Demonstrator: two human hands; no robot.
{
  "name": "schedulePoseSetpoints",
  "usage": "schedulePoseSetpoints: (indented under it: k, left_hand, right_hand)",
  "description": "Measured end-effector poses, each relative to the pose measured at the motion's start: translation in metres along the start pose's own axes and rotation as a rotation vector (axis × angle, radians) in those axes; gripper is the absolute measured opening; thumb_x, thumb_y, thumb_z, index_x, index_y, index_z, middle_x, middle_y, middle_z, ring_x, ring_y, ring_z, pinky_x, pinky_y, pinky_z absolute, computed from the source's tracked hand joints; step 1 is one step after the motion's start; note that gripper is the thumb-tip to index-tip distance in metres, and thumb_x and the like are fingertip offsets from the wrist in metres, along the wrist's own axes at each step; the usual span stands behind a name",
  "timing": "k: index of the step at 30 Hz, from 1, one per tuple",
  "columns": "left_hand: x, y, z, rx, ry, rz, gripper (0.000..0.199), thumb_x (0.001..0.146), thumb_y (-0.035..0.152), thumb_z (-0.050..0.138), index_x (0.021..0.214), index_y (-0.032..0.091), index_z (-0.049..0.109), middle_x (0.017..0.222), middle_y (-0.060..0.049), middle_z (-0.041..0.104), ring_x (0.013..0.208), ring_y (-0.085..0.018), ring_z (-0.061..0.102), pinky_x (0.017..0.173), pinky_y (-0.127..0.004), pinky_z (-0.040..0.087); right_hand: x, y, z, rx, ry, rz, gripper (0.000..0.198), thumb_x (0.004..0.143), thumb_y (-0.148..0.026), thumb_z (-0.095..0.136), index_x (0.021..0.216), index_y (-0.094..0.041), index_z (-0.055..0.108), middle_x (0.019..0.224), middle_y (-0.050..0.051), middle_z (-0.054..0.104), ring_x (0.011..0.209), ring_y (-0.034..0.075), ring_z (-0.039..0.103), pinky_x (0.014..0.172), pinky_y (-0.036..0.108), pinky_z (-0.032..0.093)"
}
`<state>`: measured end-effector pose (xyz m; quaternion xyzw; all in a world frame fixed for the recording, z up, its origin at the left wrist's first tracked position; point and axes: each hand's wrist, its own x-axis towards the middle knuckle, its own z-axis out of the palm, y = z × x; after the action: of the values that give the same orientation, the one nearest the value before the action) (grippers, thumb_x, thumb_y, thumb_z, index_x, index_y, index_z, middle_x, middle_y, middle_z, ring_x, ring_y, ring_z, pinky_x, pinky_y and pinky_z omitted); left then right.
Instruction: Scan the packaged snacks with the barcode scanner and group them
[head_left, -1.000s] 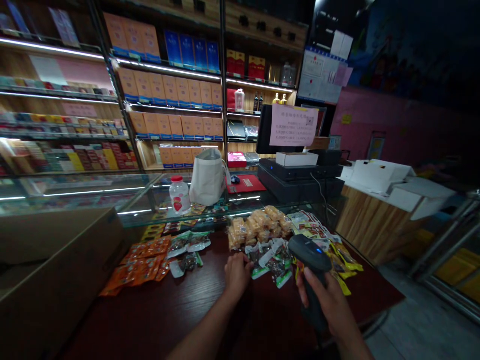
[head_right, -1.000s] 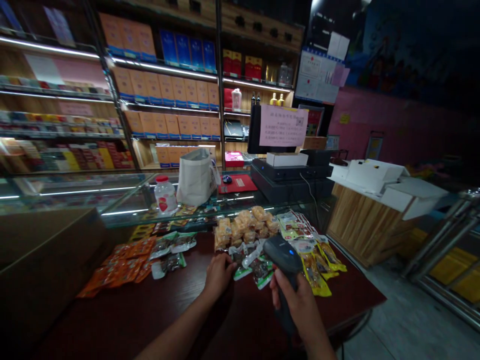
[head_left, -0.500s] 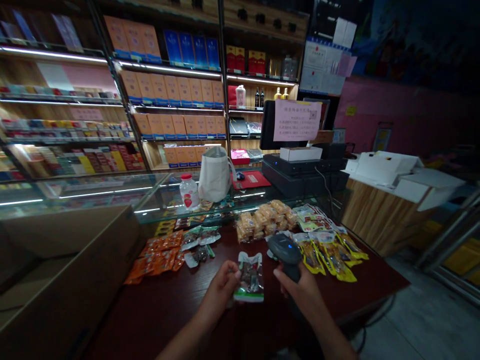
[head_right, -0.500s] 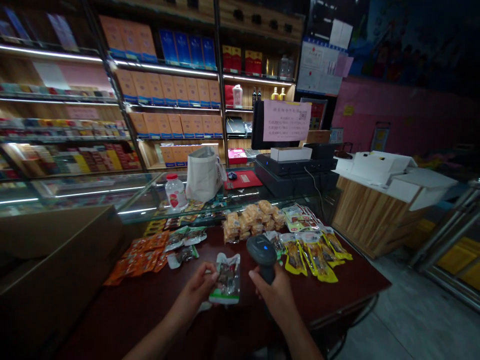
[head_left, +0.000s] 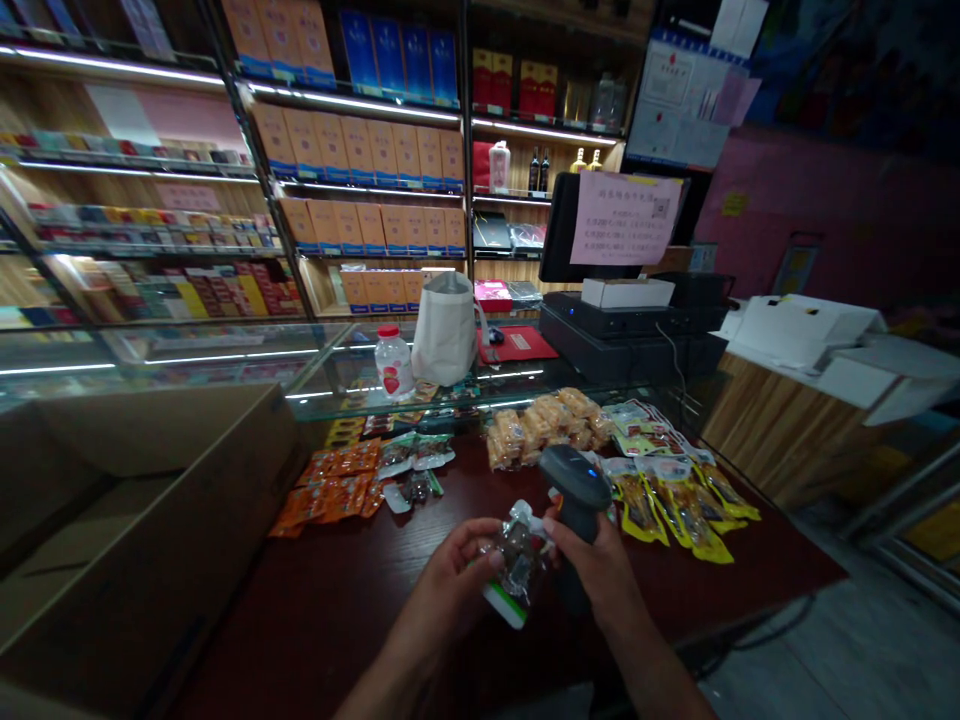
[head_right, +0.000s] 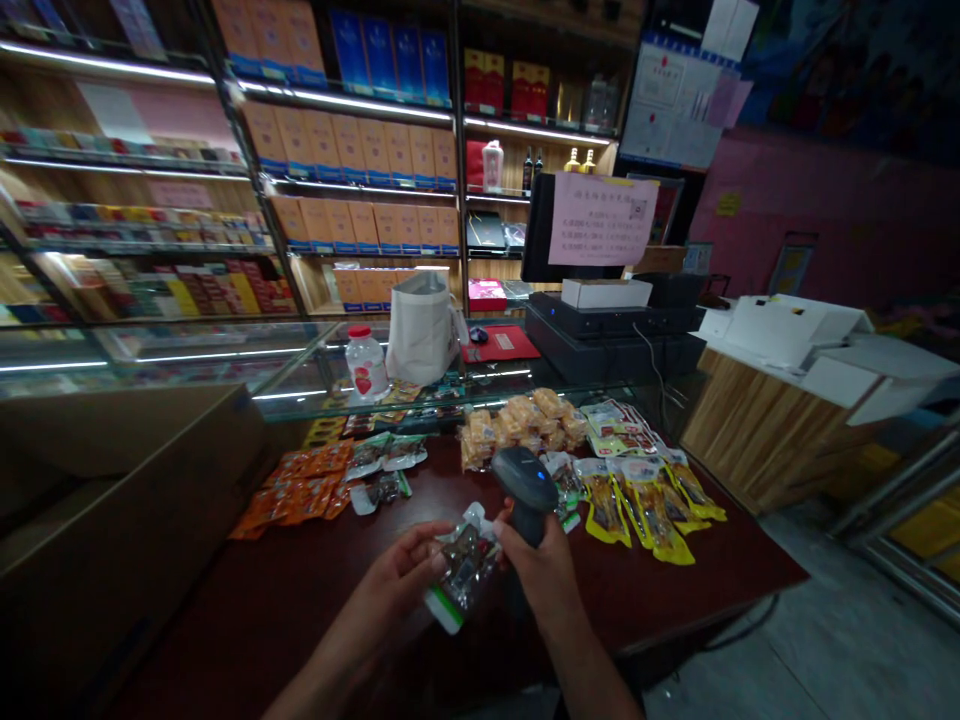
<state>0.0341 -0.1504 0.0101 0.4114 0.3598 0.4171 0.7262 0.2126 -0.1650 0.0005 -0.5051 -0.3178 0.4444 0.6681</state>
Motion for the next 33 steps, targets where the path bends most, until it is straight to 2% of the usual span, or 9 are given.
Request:
schedulePoseSetpoints:
  k: [3,5,9,13,16,21,25,28,33]
  left_hand:
    - [-0.005,-0.001,0.003,-0.042,-0.06,-0.073,0.064,0.054,0.04,0.091,0.11,0.02,0.067,0.109,-0.012,0.072,0.099,-0.027,0.069,0.089,-0.037,0.051]
    - [-0.007,0.001,0.008,-0.026,-0.068,-0.071,0.062,0.057,0.044,0.089,0.111,0.019,0.069,0.108,-0.012,0.073,0.1,-0.028,0.069,0.087,-0.036,0.051]
    - [-0.003,0.009,0.018,0.037,-0.055,-0.086,0.046,0.057,0.046,0.089,0.088,0.016,0.072,0.079,-0.006,0.073,0.071,-0.019,0.068,0.069,-0.028,0.051]
    - [0.002,0.02,0.018,0.187,0.118,0.042,0.041,0.051,0.046,0.089,0.065,0.016,0.066,0.058,0.0,0.063,0.051,-0.011,0.053,0.053,-0.022,0.043]
    - [0.004,0.02,0.008,0.234,0.275,0.188,0.039,0.057,0.049,0.085,0.066,0.016,0.065,0.06,0.002,0.061,0.05,-0.009,0.049,0.051,-0.02,0.041]
    - [0.002,0.006,-0.002,0.245,0.357,0.266,0.037,0.064,0.05,0.08,0.074,0.017,0.066,0.07,0.0,0.065,0.061,-0.012,0.056,0.058,-0.021,0.046]
    - [0.0,0.0,-0.002,0.343,0.356,0.239,0.039,0.062,0.052,0.08,0.075,0.018,0.068,0.071,-0.002,0.068,0.061,-0.014,0.058,0.06,-0.024,0.047]
    - [0.0,0.0,-0.003,0.356,0.313,0.183,0.041,0.059,0.053,0.082,0.067,0.017,0.067,0.065,-0.002,0.067,0.059,-0.014,0.058,0.058,-0.023,0.046]
    - [0.0,-0.003,-0.004,-0.017,0.246,0.017,0.043,0.056,0.049,0.088,0.073,0.015,0.069,0.069,-0.003,0.069,0.056,-0.012,0.06,0.056,-0.023,0.05]
  right_hand:
    - [-0.001,0.001,-0.003,0.019,-0.029,0.006,0.048,0.061,-0.046,0.087,0.095,-0.019,0.067,0.072,0.0,0.07,0.05,0.013,0.057,0.047,0.026,0.05]
    - [-0.004,-0.002,-0.005,-0.023,-0.075,-0.017,0.047,0.063,-0.047,0.086,0.097,-0.02,0.068,0.076,0.001,0.071,0.052,0.015,0.059,0.049,0.027,0.05]
    - [-0.011,-0.009,-0.007,-0.195,-0.171,-0.08,0.041,0.064,-0.047,0.086,0.091,-0.02,0.073,0.082,0.005,0.075,0.06,0.019,0.064,0.057,0.031,0.053]
    - [-0.011,-0.009,-0.011,-0.212,-0.186,-0.081,0.036,0.067,-0.049,0.083,0.082,-0.019,0.072,0.067,0.002,0.071,0.051,0.017,0.06,0.052,0.03,0.051]
    - [-0.008,-0.002,-0.015,-0.115,-0.16,-0.041,0.039,0.064,-0.049,0.086,0.082,-0.018,0.07,0.064,0.001,0.07,0.046,0.013,0.054,0.045,0.026,0.045]
    - [-0.009,0.01,-0.015,-0.061,-0.113,0.093,0.046,0.058,-0.044,0.09,0.09,-0.018,0.07,0.056,-0.002,0.066,0.044,0.013,0.053,0.043,0.025,0.043]
    - [-0.008,0.009,-0.013,-0.138,-0.086,0.034,0.04,0.061,-0.043,0.086,0.089,-0.019,0.072,0.069,0.002,0.073,0.047,0.015,0.056,0.046,0.029,0.047]
    - [-0.004,0.003,-0.015,-0.25,-0.113,-0.08,0.031,0.064,-0.042,0.083,0.082,-0.02,0.074,0.075,0.005,0.075,0.063,0.023,0.067,0.059,0.035,0.054]
    - [0.003,-0.002,-0.016,-0.183,-0.175,-0.074,0.039,0.062,-0.046,0.085,0.088,-0.019,0.075,0.088,0.007,0.077,0.08,0.027,0.071,0.072,0.037,0.056]
